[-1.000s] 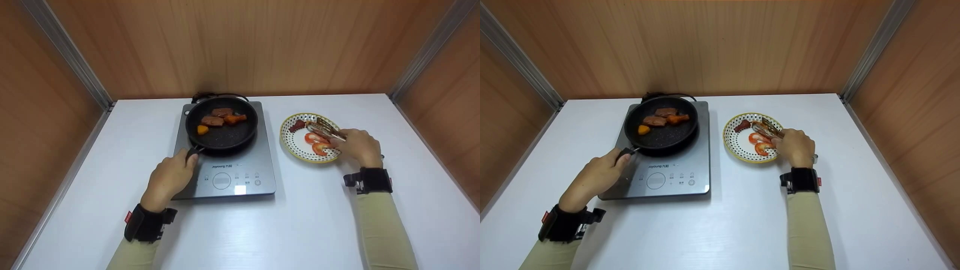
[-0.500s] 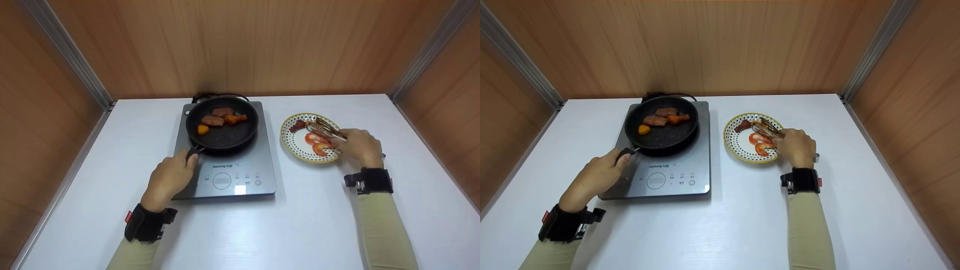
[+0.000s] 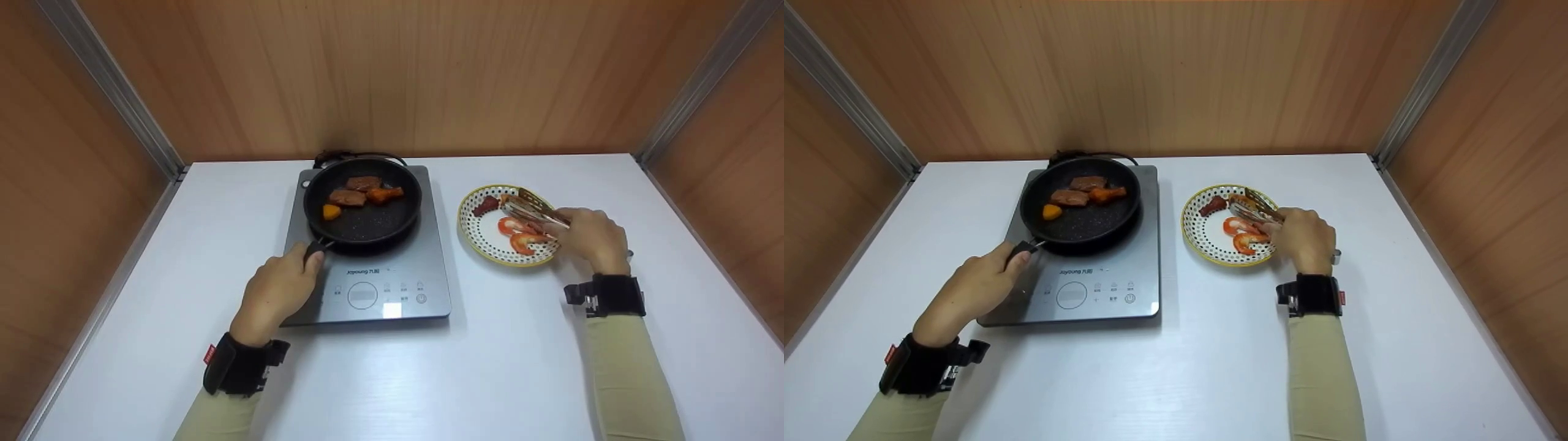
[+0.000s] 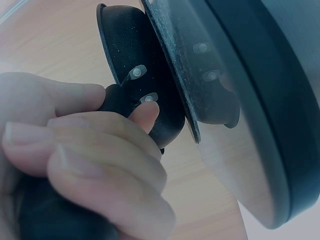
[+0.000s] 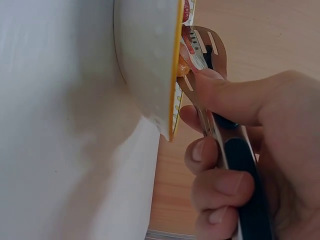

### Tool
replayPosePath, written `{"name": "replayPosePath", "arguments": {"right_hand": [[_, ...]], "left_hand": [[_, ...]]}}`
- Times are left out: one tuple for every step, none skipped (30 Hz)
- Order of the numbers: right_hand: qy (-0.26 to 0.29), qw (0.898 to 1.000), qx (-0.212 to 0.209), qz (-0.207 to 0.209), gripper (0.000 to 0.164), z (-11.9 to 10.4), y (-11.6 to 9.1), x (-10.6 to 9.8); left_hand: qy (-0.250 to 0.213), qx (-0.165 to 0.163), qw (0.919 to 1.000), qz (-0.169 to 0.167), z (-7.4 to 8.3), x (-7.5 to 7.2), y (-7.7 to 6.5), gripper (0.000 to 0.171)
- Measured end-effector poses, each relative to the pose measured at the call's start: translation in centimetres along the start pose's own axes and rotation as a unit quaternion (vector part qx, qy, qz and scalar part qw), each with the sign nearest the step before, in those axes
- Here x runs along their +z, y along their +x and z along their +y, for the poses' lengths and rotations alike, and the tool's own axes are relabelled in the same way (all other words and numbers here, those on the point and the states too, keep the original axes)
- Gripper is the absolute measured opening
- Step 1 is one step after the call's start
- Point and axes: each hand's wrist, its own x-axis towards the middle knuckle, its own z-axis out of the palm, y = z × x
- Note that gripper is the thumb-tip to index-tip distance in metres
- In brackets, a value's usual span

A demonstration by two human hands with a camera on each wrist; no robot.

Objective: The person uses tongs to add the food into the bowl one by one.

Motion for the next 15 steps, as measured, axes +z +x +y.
{"name": "replayPosePath", "arguments": {"right_hand": [[0.000, 1.000, 0.002, 0.000, 0.062, -0.1, 0.0, 0.0], [0.000, 1.000, 0.004, 0.000, 0.062, -0.1, 0.0, -0.1], [-0.001, 1.000, 0.005, 0.000, 0.063, -0.2, 0.0, -0.2], [-0.002, 1.000, 0.007, -0.001, 0.063, -0.2, 0.0, -0.3], [-0.002, 1.000, 0.009, -0.002, 0.063, -0.3, -0.1, -0.4], [-0.001, 1.000, 0.010, -0.003, 0.064, -0.4, -0.1, -0.5], [-0.001, 1.000, 0.011, -0.004, 0.064, -0.4, -0.1, -0.6], [-0.001, 1.000, 0.012, -0.005, 0.064, -0.5, -0.1, -0.7], [-0.001, 1.000, 0.012, -0.006, 0.065, -0.6, -0.2, -0.8], [0.000, 1.000, 0.012, -0.006, 0.065, -0.7, -0.2, -0.9], [0.002, 1.000, 0.013, -0.006, 0.065, -0.8, -0.2, -0.9], [0.003, 1.000, 0.012, -0.005, 0.065, -0.9, -0.2, -1.0], [0.004, 1.000, 0.012, -0.004, 0.065, -1.0, -0.2, -1.0], [0.004, 1.000, 0.010, -0.003, 0.066, -1.1, -0.2, -1.1], [0.005, 1.000, 0.008, -0.002, 0.067, -1.2, -0.3, -1.2]], "left_hand": [[0.001, 0.000, 1.0000, 0.001, 0.0, 0.0, 0.0, 0.040], [0.001, 0.000, 1.0000, 0.000, 0.0, 0.0, 0.0, 0.040], [0.002, 0.000, 1.0000, 0.001, 0.0, 0.0, 0.0, 0.040], [0.002, 0.000, 1.0000, 0.000, 0.0, 0.0, 0.0, 0.040], [0.003, 0.000, 1.0000, 0.000, 0.0, 0.0, 0.0, 0.040], [0.003, 0.000, 1.0000, 0.000, 0.0, 0.0, 0.0, 0.040], [0.003, 0.000, 1.0000, 0.000, 0.0, 0.0, 0.0, 0.040], [0.002, 0.000, 1.0000, -0.001, -0.1, 0.0, 0.0, 0.040], [0.001, -0.001, 1.0000, 0.000, -0.1, 0.0, 0.0, 0.040], [0.000, -0.002, 1.0000, 0.000, -0.1, 0.0, 0.1, 0.039], [-0.001, -0.004, 1.0000, 0.000, -0.1, 0.0, 0.1, 0.039], [-0.001, -0.005, 1.0000, -0.001, -0.1, 0.0, 0.1, 0.038], [-0.001, -0.006, 1.0000, -0.002, -0.1, 0.0, 0.1, 0.037], [-0.001, -0.007, 1.0000, -0.002, -0.1, 0.0, 0.1, 0.037], [0.000, -0.008, 1.0000, -0.002, -0.1, 0.0, 0.1, 0.036]]}}
